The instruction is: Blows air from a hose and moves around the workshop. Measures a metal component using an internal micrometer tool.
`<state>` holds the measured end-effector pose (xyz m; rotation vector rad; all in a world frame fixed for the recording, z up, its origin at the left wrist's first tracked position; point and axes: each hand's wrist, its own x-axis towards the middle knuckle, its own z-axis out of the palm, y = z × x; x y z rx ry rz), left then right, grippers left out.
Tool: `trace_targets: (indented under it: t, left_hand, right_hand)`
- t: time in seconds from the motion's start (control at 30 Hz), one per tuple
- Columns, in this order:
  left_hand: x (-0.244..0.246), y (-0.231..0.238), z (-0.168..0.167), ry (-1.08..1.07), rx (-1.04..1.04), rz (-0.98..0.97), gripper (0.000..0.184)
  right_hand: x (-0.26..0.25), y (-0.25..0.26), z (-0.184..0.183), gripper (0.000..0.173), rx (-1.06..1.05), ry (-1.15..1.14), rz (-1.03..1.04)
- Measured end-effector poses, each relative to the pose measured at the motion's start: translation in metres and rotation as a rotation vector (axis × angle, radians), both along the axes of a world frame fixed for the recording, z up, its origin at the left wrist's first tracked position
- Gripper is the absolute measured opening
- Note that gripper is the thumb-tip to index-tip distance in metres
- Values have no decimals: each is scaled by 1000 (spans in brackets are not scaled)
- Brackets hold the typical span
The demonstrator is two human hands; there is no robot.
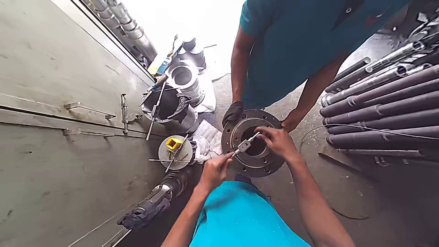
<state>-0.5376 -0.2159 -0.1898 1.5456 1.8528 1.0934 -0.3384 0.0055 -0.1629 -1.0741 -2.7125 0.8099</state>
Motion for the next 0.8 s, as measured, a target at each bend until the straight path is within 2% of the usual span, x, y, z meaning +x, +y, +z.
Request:
trace_targets:
  t: [0.07, 0.13, 0.2, 0.23, 0.3, 0.4, 0.47, 0.53, 0.6, 0.63, 0.67, 0.73, 0.8]
  left_hand:
    - [22, -14, 4, 72, 13, 77, 34]
    - [25, -15, 3, 0, 17, 192, 29]
    - [12, -2, 2, -320, -33, 328, 20]
    - [2, 12, 5, -490, -59, 374, 18]
    - [-19, 49, 13, -649, -130, 349, 20]
    - [-29, 121, 27, -607, -305, -16, 28]
    - [-16, 164, 38, -401, -466, -303, 24]
    - [5, 184, 50, -94, -560, -582, 24]
    - [16, 184, 56, 64, -527, -748, 26]
    - [12, 177, 57, 61, -470, -771, 29]
    - [2, 165, 58, 17, -395, -747, 32]
    - [-23, 130, 54, -98, -264, -560, 37]
    - [-49, 83, 43, -226, -231, -317, 34]
  right_hand:
    - [-14, 15, 3, 25, 18, 5, 104]
    - [-11, 19, 9, 22, -3, -48, 131]
    - [5, 12, 18, 15, -105, -95, 121]
    - [14, 6, 21, 18, -203, -122, 128]
    - [26, -15, 26, 30, -518, -199, 172]
    - [4, -70, 15, 38, -938, -116, 227]
    - [-32, -108, 3, 37, -1113, 77, 61]
    - [-75, -139, -1, 33, -1247, 319, -235]
    - [-102, -152, 0, 27, -1256, 421, -463]
    - [-101, -152, 0, 28, -1254, 396, -431]
    - [-90, -145, -1, 32, -1224, 351, -297]
    - [-54, -122, 2, 31, -974, 287, -4]
    - [-23, -97, 7, 27, -563, 390, 0]
